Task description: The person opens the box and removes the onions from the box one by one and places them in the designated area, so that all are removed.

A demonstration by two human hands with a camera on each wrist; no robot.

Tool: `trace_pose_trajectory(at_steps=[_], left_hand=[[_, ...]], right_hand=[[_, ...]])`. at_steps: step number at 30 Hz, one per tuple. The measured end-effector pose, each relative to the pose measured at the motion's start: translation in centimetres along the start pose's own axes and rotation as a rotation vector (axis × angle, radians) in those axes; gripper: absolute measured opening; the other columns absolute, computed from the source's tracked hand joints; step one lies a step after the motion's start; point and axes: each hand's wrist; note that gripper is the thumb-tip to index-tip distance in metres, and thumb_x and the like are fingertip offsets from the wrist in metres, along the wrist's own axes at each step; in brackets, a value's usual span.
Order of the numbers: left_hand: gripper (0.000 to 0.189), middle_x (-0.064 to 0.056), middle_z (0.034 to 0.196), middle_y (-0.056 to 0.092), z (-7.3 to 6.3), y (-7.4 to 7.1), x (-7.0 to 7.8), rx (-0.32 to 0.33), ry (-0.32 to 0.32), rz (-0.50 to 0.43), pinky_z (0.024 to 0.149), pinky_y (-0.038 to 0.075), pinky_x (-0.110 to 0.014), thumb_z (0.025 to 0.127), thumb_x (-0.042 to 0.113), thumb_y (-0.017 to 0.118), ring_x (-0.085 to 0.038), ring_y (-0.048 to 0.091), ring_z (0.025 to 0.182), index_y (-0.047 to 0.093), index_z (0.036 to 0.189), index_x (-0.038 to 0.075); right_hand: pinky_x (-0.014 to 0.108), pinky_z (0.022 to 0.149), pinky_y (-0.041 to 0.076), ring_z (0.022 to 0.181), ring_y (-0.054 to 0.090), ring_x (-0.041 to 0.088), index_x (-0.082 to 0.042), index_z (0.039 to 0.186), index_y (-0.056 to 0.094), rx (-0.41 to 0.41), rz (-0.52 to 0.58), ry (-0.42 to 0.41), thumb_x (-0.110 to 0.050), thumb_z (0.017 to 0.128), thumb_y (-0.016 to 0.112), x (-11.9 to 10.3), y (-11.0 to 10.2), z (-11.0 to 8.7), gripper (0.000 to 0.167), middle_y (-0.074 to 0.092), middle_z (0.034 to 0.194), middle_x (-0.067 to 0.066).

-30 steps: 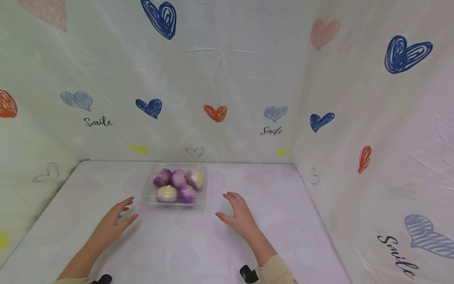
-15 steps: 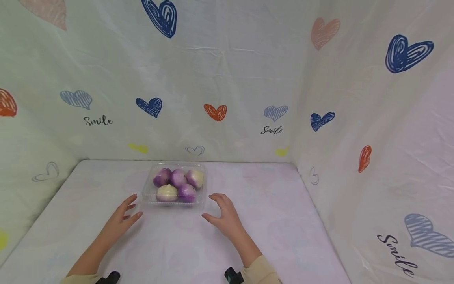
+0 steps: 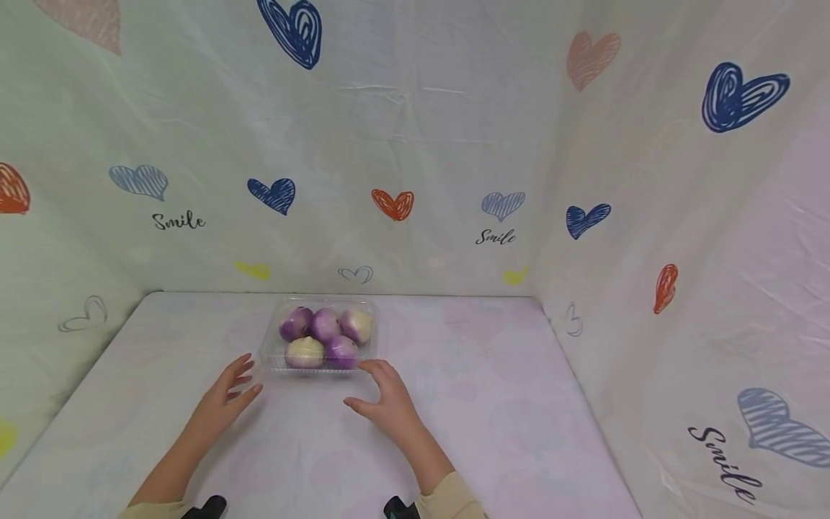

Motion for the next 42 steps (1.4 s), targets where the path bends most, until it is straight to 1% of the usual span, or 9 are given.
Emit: trace_pose_trajectory(at_steps=[8, 14, 17, 21, 25, 28, 33, 38, 42], left_hand=[[0.061, -0.028, 0.138, 0.046, -0.5, 0.4, 0.1, 0.047, -0.035, 0.008, 0.097, 0.043, -0.061, 0.098, 0.022, 0.061, -0.044, 0.051, 0.118, 0.031, 0.146, -0.001], [0.057, -0.025, 0.135, 0.051, -1.0, 0.8, 0.2, 0.087, -0.028, -0.014, 0.094, 0.046, -0.058, 0.097, 0.018, 0.062, -0.041, 0.056, 0.113, 0.036, 0.144, 0.000], [0.055, -0.022, 0.133, 0.054, -1.2, 1.2, 0.1, 0.096, -0.042, -0.026, 0.093, 0.048, -0.051, 0.097, 0.017, 0.062, -0.035, 0.058, 0.110, 0.038, 0.144, 0.002], [0.052, -0.018, 0.130, 0.057, -1.7, 1.8, 0.3, 0.101, -0.053, -0.041, 0.091, 0.050, -0.037, 0.097, 0.017, 0.062, -0.030, 0.059, 0.108, 0.042, 0.142, 0.003], [0.049, -0.015, 0.126, 0.060, -2.2, 2.6, 0.7, 0.120, -0.043, -0.065, 0.088, 0.051, -0.027, 0.096, 0.014, 0.063, -0.024, 0.059, 0.104, 0.045, 0.140, 0.003], [0.047, -0.012, 0.124, 0.062, -2.6, 3.2, 1.0, 0.138, -0.035, -0.088, 0.087, 0.051, -0.022, 0.095, 0.012, 0.064, -0.015, 0.059, 0.101, 0.048, 0.139, 0.003], [0.046, -0.010, 0.121, 0.063, -3.3, 4.0, 1.5, 0.163, -0.011, -0.123, 0.086, 0.051, -0.022, 0.094, 0.009, 0.065, -0.006, 0.058, 0.097, 0.050, 0.137, 0.003], [0.044, -0.010, 0.119, 0.065, -3.9, 4.9, 1.9, 0.175, 0.017, -0.152, 0.084, 0.053, -0.026, 0.094, 0.008, 0.065, -0.007, 0.060, 0.095, 0.051, 0.136, 0.002], [0.043, -0.008, 0.117, 0.065, -4.2, 5.6, 2.3, 0.181, 0.028, -0.181, 0.083, 0.054, -0.029, 0.094, 0.007, 0.064, -0.008, 0.061, 0.094, 0.052, 0.135, 0.003]], right_hand=[[0.045, 0.105, 0.041, 0.126, 0.048, 0.023, -0.009, 0.132, 0.056, 0.007, -0.006, -0.039, -0.025, 0.084, 0.079, -0.6, 1.0, 0.1, 0.056, 0.054, 0.133, 0.003], [0.044, 0.104, 0.042, 0.123, 0.049, 0.024, -0.009, 0.130, 0.057, 0.018, -0.014, -0.073, -0.024, 0.083, 0.080, -1.0, 1.8, -0.1, 0.055, 0.056, 0.130, 0.003], [0.043, 0.104, 0.042, 0.122, 0.050, 0.024, -0.008, 0.128, 0.059, 0.047, -0.006, -0.098, -0.021, 0.081, 0.081, -1.0, 2.4, -0.3, 0.053, 0.057, 0.128, 0.002], [0.040, 0.104, 0.043, 0.121, 0.051, 0.022, -0.009, 0.123, 0.062, 0.103, 0.026, -0.112, -0.017, 0.080, 0.081, -1.0, 3.4, -0.7, 0.048, 0.059, 0.125, 0.000], [0.037, 0.099, 0.046, 0.115, 0.054, 0.020, -0.010, 0.119, 0.065, 0.158, 0.043, -0.148, -0.013, 0.079, 0.081, -1.0, 4.3, -1.0, 0.043, 0.061, 0.120, -0.001], [0.034, 0.095, 0.048, 0.110, 0.055, 0.019, -0.010, 0.115, 0.066, 0.195, 0.052, -0.183, -0.011, 0.078, 0.082, -1.0, 4.7, -1.1, 0.041, 0.062, 0.116, -0.003], [0.031, 0.091, 0.049, 0.106, 0.055, 0.019, -0.007, 0.110, 0.068, 0.244, 0.045, -0.268, -0.009, 0.075, 0.083, -1.1, 5.4, -1.1, 0.038, 0.064, 0.111, -0.001], [0.031, 0.088, 0.049, 0.102, 0.056, 0.019, -0.006, 0.106, 0.068, 0.290, 0.011, -0.352, -0.008, 0.073, 0.084, -0.8, 6.1, -1.0, 0.036, 0.065, 0.106, 0.001], [0.029, 0.088, 0.048, 0.101, 0.056, 0.018, -0.007, 0.104, 0.070, 0.311, -0.008, -0.366, -0.009, 0.074, 0.084, -0.7, 6.5, -0.9, 0.034, 0.066, 0.104, -0.001]])
Point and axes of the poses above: each hand's wrist, its own z-axis towards the middle knuckle, its own y-axis out of the palm, x = y × z
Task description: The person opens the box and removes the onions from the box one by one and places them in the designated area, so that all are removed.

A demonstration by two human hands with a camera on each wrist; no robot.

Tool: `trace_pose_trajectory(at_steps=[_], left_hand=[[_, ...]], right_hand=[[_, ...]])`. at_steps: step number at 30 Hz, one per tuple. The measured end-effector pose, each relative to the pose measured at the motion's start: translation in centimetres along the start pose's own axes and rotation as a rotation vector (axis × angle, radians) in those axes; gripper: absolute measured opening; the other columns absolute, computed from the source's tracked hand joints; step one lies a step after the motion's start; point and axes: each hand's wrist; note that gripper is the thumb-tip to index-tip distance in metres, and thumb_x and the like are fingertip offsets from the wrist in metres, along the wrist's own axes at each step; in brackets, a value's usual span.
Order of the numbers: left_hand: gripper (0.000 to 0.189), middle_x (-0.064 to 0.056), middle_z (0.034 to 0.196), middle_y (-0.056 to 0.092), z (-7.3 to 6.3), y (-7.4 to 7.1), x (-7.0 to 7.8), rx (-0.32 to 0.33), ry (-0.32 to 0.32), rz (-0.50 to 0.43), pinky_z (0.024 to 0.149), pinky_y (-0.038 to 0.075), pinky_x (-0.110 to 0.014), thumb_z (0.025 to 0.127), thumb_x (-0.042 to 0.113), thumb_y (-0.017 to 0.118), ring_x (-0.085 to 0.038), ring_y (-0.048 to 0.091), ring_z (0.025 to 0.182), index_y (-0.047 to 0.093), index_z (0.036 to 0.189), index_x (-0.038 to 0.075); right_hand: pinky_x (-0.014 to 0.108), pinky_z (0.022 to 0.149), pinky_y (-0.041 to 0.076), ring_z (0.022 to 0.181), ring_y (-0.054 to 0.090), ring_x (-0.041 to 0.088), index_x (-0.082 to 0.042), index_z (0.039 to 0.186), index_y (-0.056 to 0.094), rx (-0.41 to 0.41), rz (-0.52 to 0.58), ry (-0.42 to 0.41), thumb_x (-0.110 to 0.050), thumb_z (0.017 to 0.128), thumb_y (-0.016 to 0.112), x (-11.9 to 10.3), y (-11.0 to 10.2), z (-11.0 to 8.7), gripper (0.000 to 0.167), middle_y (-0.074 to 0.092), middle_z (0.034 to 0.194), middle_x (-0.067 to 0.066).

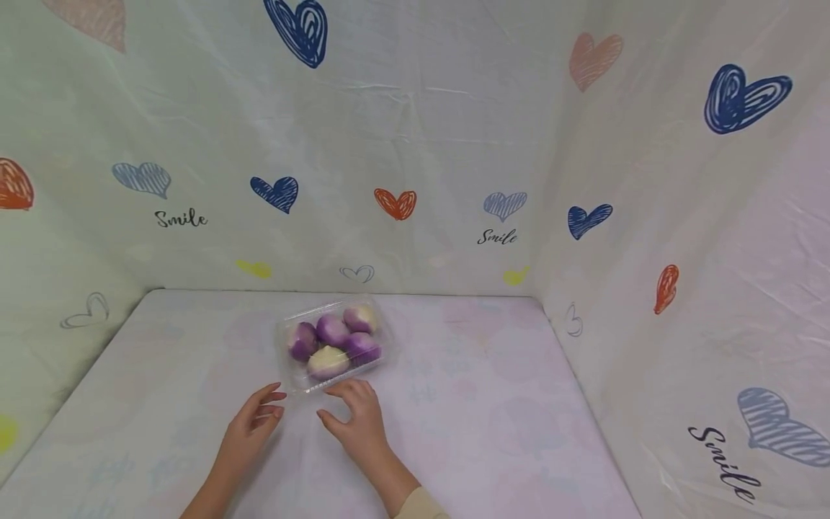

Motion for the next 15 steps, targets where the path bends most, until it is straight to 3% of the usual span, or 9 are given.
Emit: trace_pose_trajectory(at_steps=[8, 15], left_hand=[[0.040, -0.005, 0.115, 0.066, -0.7, 1.5, 0.4, -0.030, 0.002, -0.039, 0.083, 0.054, -0.030, 0.094, 0.007, 0.064, -0.011, 0.061, 0.094, 0.055, 0.133, 0.005], [0.039, -0.005, 0.115, 0.066, -1.1, 2.3, 1.1, -0.062, -0.015, -0.089, 0.084, 0.054, -0.031, 0.094, 0.008, 0.064, -0.013, 0.061, 0.096, 0.056, 0.132, 0.006]], right_hand=[[0.031, 0.084, 0.045, 0.096, 0.054, 0.016, -0.013, 0.096, 0.072, 0.028, -0.133, -0.047, -0.014, 0.072, 0.086, 0.0, 0.6, 0.2, 0.028, 0.064, 0.095, -0.004], [0.030, 0.084, 0.045, 0.095, 0.053, 0.015, -0.013, 0.093, 0.073, 0.003, -0.166, -0.020, -0.014, 0.072, 0.087, 0.1, 1.0, 0.0, 0.025, 0.062, 0.094, -0.005]])
Point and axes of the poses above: each hand's wrist, its own z-axis towards the middle knuckle, its own y-axis out of the palm, x = y × z
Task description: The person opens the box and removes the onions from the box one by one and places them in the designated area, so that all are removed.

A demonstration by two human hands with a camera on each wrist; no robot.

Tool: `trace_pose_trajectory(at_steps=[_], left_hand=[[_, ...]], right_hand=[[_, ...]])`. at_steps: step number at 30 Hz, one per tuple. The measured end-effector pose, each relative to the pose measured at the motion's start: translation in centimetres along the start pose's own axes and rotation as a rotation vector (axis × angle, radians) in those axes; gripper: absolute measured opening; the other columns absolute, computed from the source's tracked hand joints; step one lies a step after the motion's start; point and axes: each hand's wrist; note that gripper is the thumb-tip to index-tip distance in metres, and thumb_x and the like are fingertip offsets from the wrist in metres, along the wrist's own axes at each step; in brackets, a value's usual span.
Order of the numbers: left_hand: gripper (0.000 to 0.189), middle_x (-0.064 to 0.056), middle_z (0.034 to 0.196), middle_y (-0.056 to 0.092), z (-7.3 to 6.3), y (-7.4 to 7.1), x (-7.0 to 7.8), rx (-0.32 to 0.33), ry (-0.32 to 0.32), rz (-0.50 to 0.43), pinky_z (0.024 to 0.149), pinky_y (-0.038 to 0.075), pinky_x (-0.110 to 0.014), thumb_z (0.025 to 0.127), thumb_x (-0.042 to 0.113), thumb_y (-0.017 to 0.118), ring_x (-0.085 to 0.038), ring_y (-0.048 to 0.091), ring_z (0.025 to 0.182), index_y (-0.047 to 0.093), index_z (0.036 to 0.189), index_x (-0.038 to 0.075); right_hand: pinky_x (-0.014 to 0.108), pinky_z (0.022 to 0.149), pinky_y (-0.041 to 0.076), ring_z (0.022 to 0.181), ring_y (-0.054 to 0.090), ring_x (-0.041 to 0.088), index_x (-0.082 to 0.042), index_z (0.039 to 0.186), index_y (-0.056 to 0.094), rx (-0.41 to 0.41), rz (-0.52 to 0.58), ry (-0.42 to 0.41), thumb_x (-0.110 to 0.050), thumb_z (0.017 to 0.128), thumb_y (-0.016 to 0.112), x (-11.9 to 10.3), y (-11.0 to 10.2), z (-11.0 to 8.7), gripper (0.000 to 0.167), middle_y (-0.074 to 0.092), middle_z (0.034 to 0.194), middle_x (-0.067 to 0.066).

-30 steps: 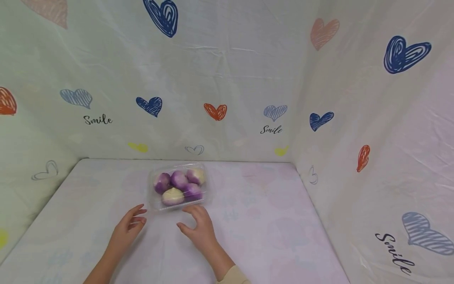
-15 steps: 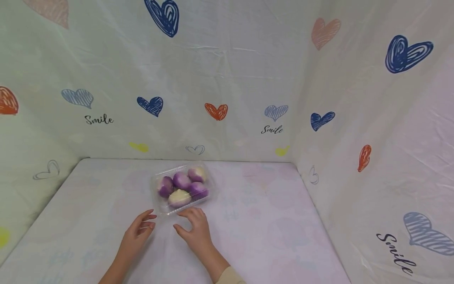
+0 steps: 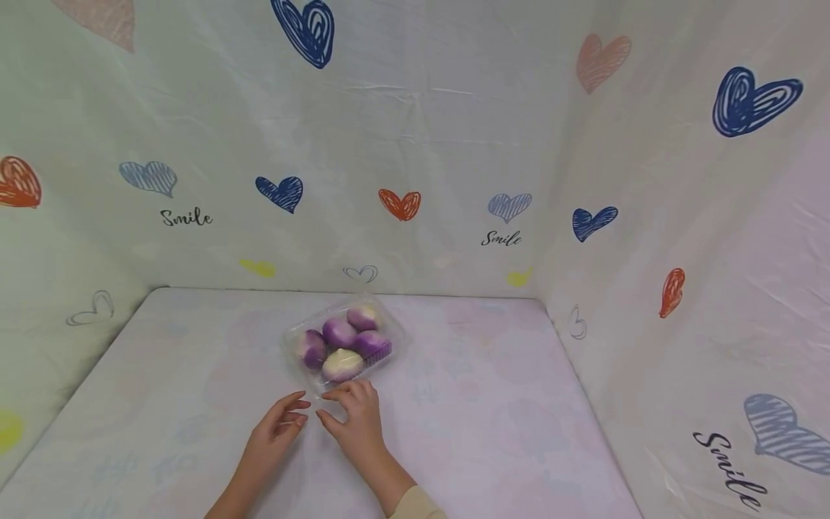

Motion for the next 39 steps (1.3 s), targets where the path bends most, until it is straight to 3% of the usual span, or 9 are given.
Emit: trace_pose_trajectory(at_steps=[6, 10, 15, 21, 31, 39], left_hand=[[0.039, -0.005, 0.113, 0.066, 0.3, 0.6, 0.1, 0.005, -0.033, -0.010, 0.084, 0.054, -0.031, 0.094, 0.008, 0.063, -0.015, 0.061, 0.096, 0.055, 0.132, 0.006], [0.038, -0.007, 0.113, 0.067, 0.5, 1.0, 0.4, 0.007, -0.051, -0.044, 0.083, 0.053, -0.031, 0.095, 0.008, 0.063, -0.013, 0.061, 0.095, 0.055, 0.131, 0.006], [0.035, -0.015, 0.112, 0.066, 0.8, 1.5, 0.5, 0.006, -0.101, -0.164, 0.081, 0.052, -0.026, 0.096, 0.003, 0.057, -0.013, 0.062, 0.094, 0.053, 0.131, 0.001], [0.027, -0.022, 0.112, 0.063, 1.0, 1.7, -0.1, 0.017, -0.229, -0.305, 0.075, 0.054, -0.026, 0.098, 0.000, 0.047, -0.016, 0.063, 0.091, 0.045, 0.124, -0.006], [0.030, -0.013, 0.106, 0.069, 2.1, 2.5, -0.5, -0.016, -0.342, -0.272, 0.086, 0.046, -0.020, 0.097, 0.007, 0.055, -0.008, 0.061, 0.094, 0.052, 0.125, -0.005], [0.030, -0.004, 0.103, 0.062, 2.3, 2.5, -1.1, -0.055, -0.396, -0.484, 0.085, 0.043, -0.015, 0.096, 0.004, 0.053, -0.005, 0.056, 0.094, 0.046, 0.122, -0.009]], right_hand=[[0.031, 0.080, 0.044, 0.091, 0.052, 0.016, -0.012, 0.088, 0.074, 0.036, -0.072, -0.091, -0.013, 0.066, 0.090, 0.5, 0.7, 0.2, 0.027, 0.059, 0.091, -0.003], [0.031, 0.079, 0.044, 0.089, 0.051, 0.017, -0.011, 0.084, 0.074, 0.027, -0.102, -0.077, -0.011, 0.064, 0.091, 0.8, 0.7, 0.2, 0.027, 0.058, 0.089, -0.002], [0.031, 0.078, 0.044, 0.088, 0.051, 0.017, -0.011, 0.082, 0.075, 0.006, -0.125, -0.044, -0.009, 0.064, 0.091, 1.1, 0.6, 0.4, 0.024, 0.057, 0.086, -0.002], [0.032, 0.078, 0.044, 0.085, 0.052, 0.016, -0.012, 0.080, 0.074, -0.004, -0.143, -0.086, -0.010, 0.061, 0.092, 1.4, 0.8, 0.6, 0.025, 0.058, 0.085, -0.002], [0.032, 0.078, 0.044, 0.083, 0.050, 0.015, -0.014, 0.079, 0.074, -0.009, -0.177, -0.104, -0.013, 0.065, 0.090, 1.4, 1.0, 0.5, 0.021, 0.056, 0.083, -0.003], [0.030, 0.076, 0.042, 0.081, 0.048, 0.013, -0.016, 0.078, 0.073, 0.011, -0.195, -0.153, -0.019, 0.070, 0.085, 1.3, 0.9, 0.5, 0.015, 0.052, 0.083, -0.005]])
Point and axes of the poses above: each hand's wrist, its own z-axis towards the middle knuckle, its own y-axis out of the palm, x = y × z
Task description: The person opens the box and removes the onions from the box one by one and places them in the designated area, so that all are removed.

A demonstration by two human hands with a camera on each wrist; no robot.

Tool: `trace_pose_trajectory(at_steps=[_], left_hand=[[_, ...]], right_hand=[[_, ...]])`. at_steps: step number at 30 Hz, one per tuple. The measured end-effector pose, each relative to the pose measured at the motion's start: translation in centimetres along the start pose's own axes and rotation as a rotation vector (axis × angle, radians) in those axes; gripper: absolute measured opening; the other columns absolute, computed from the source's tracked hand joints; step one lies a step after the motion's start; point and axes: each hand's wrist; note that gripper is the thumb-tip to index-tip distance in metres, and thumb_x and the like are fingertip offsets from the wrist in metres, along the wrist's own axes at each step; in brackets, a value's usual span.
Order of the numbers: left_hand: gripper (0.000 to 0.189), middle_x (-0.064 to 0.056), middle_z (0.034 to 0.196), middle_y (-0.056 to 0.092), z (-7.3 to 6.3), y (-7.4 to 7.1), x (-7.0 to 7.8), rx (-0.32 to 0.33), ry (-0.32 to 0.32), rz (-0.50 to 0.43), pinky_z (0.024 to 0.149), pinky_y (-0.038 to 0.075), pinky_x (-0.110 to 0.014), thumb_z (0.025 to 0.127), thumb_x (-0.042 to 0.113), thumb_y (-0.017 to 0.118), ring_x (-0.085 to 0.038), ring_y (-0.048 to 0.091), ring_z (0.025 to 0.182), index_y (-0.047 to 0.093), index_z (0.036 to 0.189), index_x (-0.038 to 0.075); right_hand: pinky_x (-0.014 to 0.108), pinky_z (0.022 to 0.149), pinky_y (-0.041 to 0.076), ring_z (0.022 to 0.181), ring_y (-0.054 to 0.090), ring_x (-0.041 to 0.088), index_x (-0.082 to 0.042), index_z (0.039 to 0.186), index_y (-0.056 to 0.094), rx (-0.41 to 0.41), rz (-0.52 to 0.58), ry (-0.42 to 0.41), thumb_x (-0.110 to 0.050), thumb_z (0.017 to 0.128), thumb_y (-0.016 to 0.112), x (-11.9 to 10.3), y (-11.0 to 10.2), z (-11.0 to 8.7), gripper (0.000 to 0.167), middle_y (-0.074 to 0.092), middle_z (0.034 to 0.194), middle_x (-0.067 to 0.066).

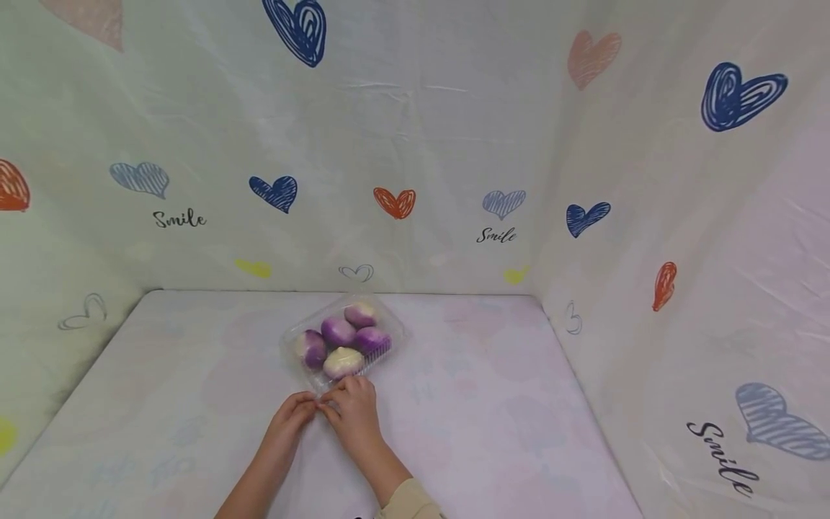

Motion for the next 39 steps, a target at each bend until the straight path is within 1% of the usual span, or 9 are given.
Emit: trace_pose_trajectory(at_steps=[3, 7, 9, 12, 16, 20, 26, 32, 39], left_hand=[[0.023, 0.001, 0.099, 0.060, -0.1, -0.5, -0.3, -0.032, 0.003, -0.078, 0.085, 0.043, -0.016, 0.096, 0.003, 0.052, -0.007, 0.054, 0.094, 0.048, 0.117, -0.006], [0.009, 0.003, 0.093, 0.057, -0.1, -1.0, -0.5, -0.087, 0.021, -0.202, 0.083, 0.044, -0.019, 0.095, -0.002, 0.048, -0.008, 0.053, 0.089, 0.051, 0.103, 0.001], [0.011, 0.002, 0.091, 0.054, -0.1, -1.2, -0.5, -0.110, 0.026, -0.251, 0.081, 0.044, -0.020, 0.094, -0.005, 0.045, -0.009, 0.052, 0.086, 0.051, 0.099, 0.004], [0.015, 0.002, 0.089, 0.051, 0.1, -1.4, -0.7, -0.133, 0.035, -0.297, 0.079, 0.045, -0.021, 0.091, -0.008, 0.043, -0.009, 0.050, 0.083, 0.049, 0.097, 0.005], [0.021, 0.003, 0.088, 0.056, 0.1, -1.7, -1.1, -0.149, 0.063, -0.320, 0.078, 0.047, -0.020, 0.089, -0.012, 0.045, -0.008, 0.053, 0.083, 0.047, 0.101, 0.005], [0.023, 0.003, 0.089, 0.061, 0.0, -2.0, -1.6, -0.165, 0.096, -0.321, 0.082, 0.050, -0.021, 0.089, -0.013, 0.052, -0.008, 0.058, 0.086, 0.046, 0.104, 0.004], [0.024, 0.000, 0.090, 0.069, 0.1, -2.2, -2.6, -0.153, 0.100, -0.271, 0.082, 0.053, -0.022, 0.089, -0.009, 0.061, -0.011, 0.063, 0.089, 0.047, 0.103, 0.006], [0.024, 0.000, 0.090, 0.070, 0.2, -2.5, -3.1, -0.182, 0.139, -0.291, 0.082, 0.054, -0.021, 0.091, -0.011, 0.058, -0.011, 0.065, 0.088, 0.048, 0.103, 0.008], [0.025, -0.001, 0.090, 0.070, 0.0, -2.3, -2.8, -0.185, 0.182, -0.334, 0.083, 0.054, -0.021, 0.091, -0.015, 0.055, -0.011, 0.066, 0.089, 0.047, 0.103, 0.006]], right_hand=[[0.031, 0.076, 0.042, 0.080, 0.048, 0.013, -0.017, 0.079, 0.074, -0.026, 0.011, 0.020, -0.022, 0.071, 0.083, -0.3, 0.1, -0.2, 0.013, 0.051, 0.082, -0.005], [0.029, 0.075, 0.041, 0.080, 0.048, 0.013, -0.016, 0.080, 0.074, -0.051, 0.040, 0.020, -0.024, 0.073, 0.081, -0.8, 0.2, -0.6, 0.013, 0.050, 0.081, -0.004], [0.028, 0.075, 0.041, 0.080, 0.048, 0.013, -0.015, 0.081, 0.074, -0.055, 0.062, 0.014, -0.023, 0.074, 0.080, -0.9, 0.3, -0.8, 0.013, 0.050, 0.081, -0.004], [0.026, 0.074, 0.041, 0.079, 0.048, 0.013, -0.013, 0.081, 0.073, -0.051, 0.078, -0.005, -0.022, 0.075, 0.079, -1.0, 0.4, -0.9, 0.012, 0.049, 0.080, -0.004], [0.026, 0.073, 0.043, 0.079, 0.050, 0.013, -0.012, 0.080, 0.071, -0.046, 0.069, -0.045, -0.021, 0.077, 0.078, -1.0, 0.5, -0.8, 0.012, 0.050, 0.080, -0.004], [0.026, 0.075, 0.044, 0.079, 0.050, 0.012, -0.012, 0.079, 0.069, -0.049, 0.100, -0.046, -0.021, 0.077, 0.078, -0.9, 0.6, -0.6, 0.012, 0.051, 0.079, -0.004], [0.024, 0.072, 0.042, 0.076, 0.047, 0.010, -0.012, 0.078, 0.070, -0.091, 0.167, 0.049, -0.018, 0.076, 0.079, -1.3, 0.5, -0.8, 0.011, 0.050, 0.076, -0.006], [0.023, 0.073, 0.041, 0.077, 0.047, 0.008, -0.014, 0.079, 0.072, -0.130, 0.203, 0.130, -0.016, 0.077, 0.078, -1.4, 0.5, -0.9, 0.007, 0.050, 0.075, -0.009], [0.025, 0.073, 0.041, 0.076, 0.046, 0.009, -0.012, 0.077, 0.072, -0.112, 0.254, 0.163, -0.012, 0.077, 0.078, -1.7, 0.5, -0.6, 0.006, 0.051, 0.074, -0.008]])
Point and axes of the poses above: each hand's wrist, its own z-axis towards the middle knuckle, its own y-axis out of the palm, x = y × z
